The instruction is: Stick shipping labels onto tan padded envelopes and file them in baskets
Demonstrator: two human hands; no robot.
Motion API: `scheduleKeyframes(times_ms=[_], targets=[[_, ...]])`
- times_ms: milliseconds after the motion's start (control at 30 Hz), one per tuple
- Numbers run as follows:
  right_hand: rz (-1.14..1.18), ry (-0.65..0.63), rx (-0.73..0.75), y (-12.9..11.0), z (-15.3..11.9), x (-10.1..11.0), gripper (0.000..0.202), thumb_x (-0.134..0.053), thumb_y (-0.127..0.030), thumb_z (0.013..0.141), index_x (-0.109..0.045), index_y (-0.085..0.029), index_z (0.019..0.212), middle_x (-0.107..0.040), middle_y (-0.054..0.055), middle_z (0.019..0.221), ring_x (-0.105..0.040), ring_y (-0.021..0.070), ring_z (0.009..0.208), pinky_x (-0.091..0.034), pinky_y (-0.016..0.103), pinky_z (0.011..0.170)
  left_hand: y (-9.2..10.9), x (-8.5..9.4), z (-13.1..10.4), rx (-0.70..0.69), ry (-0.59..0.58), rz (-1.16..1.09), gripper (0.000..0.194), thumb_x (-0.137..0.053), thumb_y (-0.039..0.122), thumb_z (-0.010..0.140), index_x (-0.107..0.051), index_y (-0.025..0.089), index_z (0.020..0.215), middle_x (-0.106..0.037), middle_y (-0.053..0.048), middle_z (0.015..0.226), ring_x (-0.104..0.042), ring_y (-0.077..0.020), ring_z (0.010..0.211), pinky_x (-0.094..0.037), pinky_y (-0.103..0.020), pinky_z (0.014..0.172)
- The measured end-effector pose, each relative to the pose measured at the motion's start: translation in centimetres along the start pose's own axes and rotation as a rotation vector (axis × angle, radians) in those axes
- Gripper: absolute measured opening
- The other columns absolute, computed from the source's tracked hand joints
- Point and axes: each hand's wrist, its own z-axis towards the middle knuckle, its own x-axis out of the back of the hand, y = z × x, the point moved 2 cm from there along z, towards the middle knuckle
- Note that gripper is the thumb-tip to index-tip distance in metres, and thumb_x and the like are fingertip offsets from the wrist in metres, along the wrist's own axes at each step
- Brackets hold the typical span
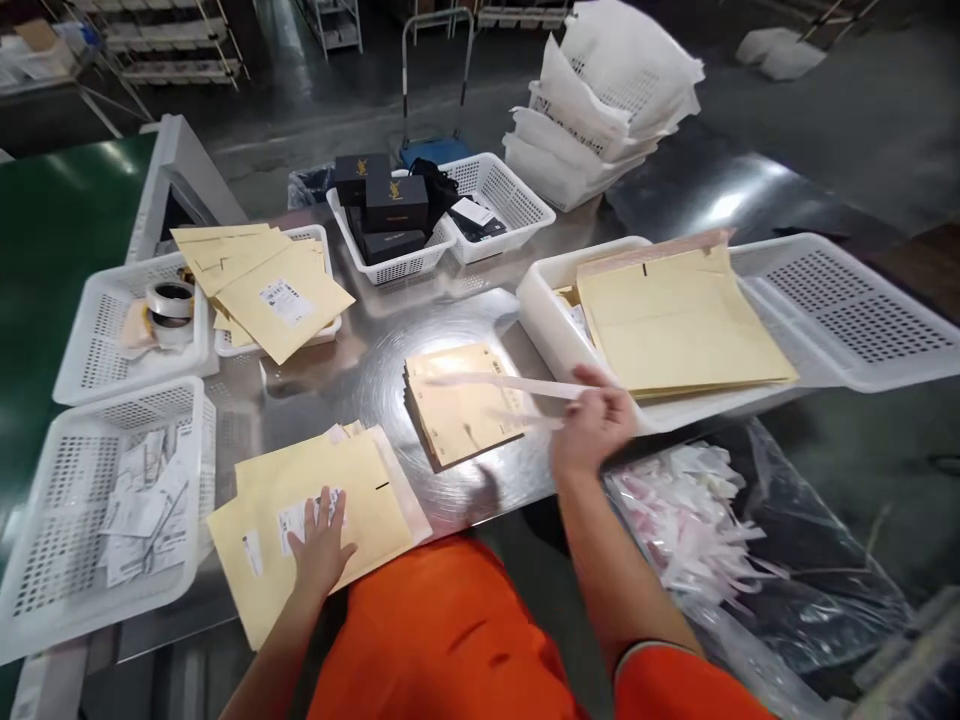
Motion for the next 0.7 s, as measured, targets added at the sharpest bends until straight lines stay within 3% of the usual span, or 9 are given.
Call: scheduleKeyframes(times_ms=[33, 67, 100, 167, 300, 367, 500, 700], targets=[[-0.036, 0.121, 0.158, -1.2, 1.3, 1.6, 0.024, -0.037, -0.032, 0.092, -0.053, -0.021, 0.077, -0.064, 0.007, 0.099, -0.058, 0.0208, 0.101, -0.046, 0.037, 0.085, 0.2, 0.1, -0.1, 0.005, 0.007, 0.017, 0.073, -0.049, 0.025, 0.088, -0.011, 0.031, 0.150, 0.002, -0.007, 0.161, -0.001, -0.0373, 0.146, -0.024, -0.073, 0.100], [-0.103, 0.097, 0.326, -2.2, 1.7, 2.5, 0.024, -0.043, -0.032, 0.090, -0.050, -0.022, 0.069, -0.063, 0.004, 0.086, -0.061, 0.0187, 0.089, -0.046, 0.034, 0.079, 0.4, 0.2, -0.1, 0.010, 0.026, 0.045, 0.074, -0.052, 0.025, 0.087, -0.013, 0.029, 0.150, 0.001, -0.009, 0.161, -0.002, -0.0381, 0.145, -0.025, -0.072, 0.101], [-0.205, -0.018, 0.476, -2.9, 1.3, 2.6, 0.027, -0.048, -0.032, 0.088, -0.047, -0.022, 0.063, -0.061, 0.001, 0.073, -0.060, 0.0168, 0.077, -0.046, 0.030, 0.072, 0.7, 0.4, -0.1, 0.004, 0.056, 0.083, 0.076, -0.054, 0.024, 0.085, -0.015, 0.028, 0.150, 0.000, -0.011, 0.161, -0.003, -0.0387, 0.145, -0.024, -0.071, 0.102], [-0.430, -0.456, 0.572, -2.9, -1.5, 0.7, 0.029, -0.053, -0.035, 0.086, -0.049, -0.022, 0.060, -0.056, -0.001, 0.058, -0.056, 0.0149, 0.061, -0.041, 0.027, 0.061, 1.6, 0.8, -0.1, -0.056, 0.115, 0.162, 0.084, -0.060, 0.016, 0.081, -0.015, 0.030, 0.150, -0.001, -0.011, 0.161, -0.003, -0.0392, 0.145, -0.022, -0.070, 0.104], [-0.791, -1.211, 0.220, 1.8, -10.7, -6.0, 0.031, -0.052, -0.047, 0.088, -0.064, -0.018, 0.083, -0.070, 0.008, 0.079, -0.063, 0.0209, 0.072, -0.037, 0.027, 0.058, 2.8, 1.0, 0.6, -0.179, 0.042, 0.201, 0.097, -0.059, 0.000, 0.073, -0.014, 0.043, 0.147, -0.004, -0.005, 0.161, -0.007, -0.0411, 0.144, -0.027, -0.071, 0.101], [-0.784, -1.422, 0.115, 4.3, -14.4, -8.2, 0.032, -0.048, -0.045, 0.091, -0.066, -0.019, 0.089, -0.071, 0.008, 0.088, -0.065, 0.0216, 0.080, -0.037, 0.025, 0.059, 2.9, 0.9, 0.9, -0.169, -0.005, 0.187, 0.098, -0.058, -0.002, 0.072, -0.015, 0.044, 0.147, -0.004, -0.004, 0.161, -0.007, -0.0426, 0.144, -0.031, -0.071, 0.099], [-0.705, -1.515, 0.134, 6.7, -17.4, -9.3, 0.028, -0.040, -0.032, 0.095, -0.066, -0.020, 0.097, -0.072, 0.006, 0.091, -0.064, 0.0192, 0.082, -0.037, 0.025, 0.063, 2.8, 1.0, 1.1, -0.155, -0.027, 0.186, 0.098, -0.056, -0.003, 0.072, -0.013, 0.045, 0.147, -0.001, -0.001, 0.161, -0.006, -0.0413, 0.144, -0.032, -0.071, 0.099], [-0.620, -1.533, 0.241, 5.2, -20.9, -10.5, 0.026, -0.042, -0.031, 0.094, -0.065, -0.020, 0.091, -0.070, 0.005, 0.089, -0.063, 0.0182, 0.080, -0.037, 0.025, 0.063, 3.1, 1.3, 0.9, -0.134, -0.028, 0.226, 0.096, -0.056, 0.001, 0.075, -0.009, 0.042, 0.147, -0.002, 0.001, 0.160, -0.007, -0.0388, 0.145, -0.033, -0.069, 0.101]])
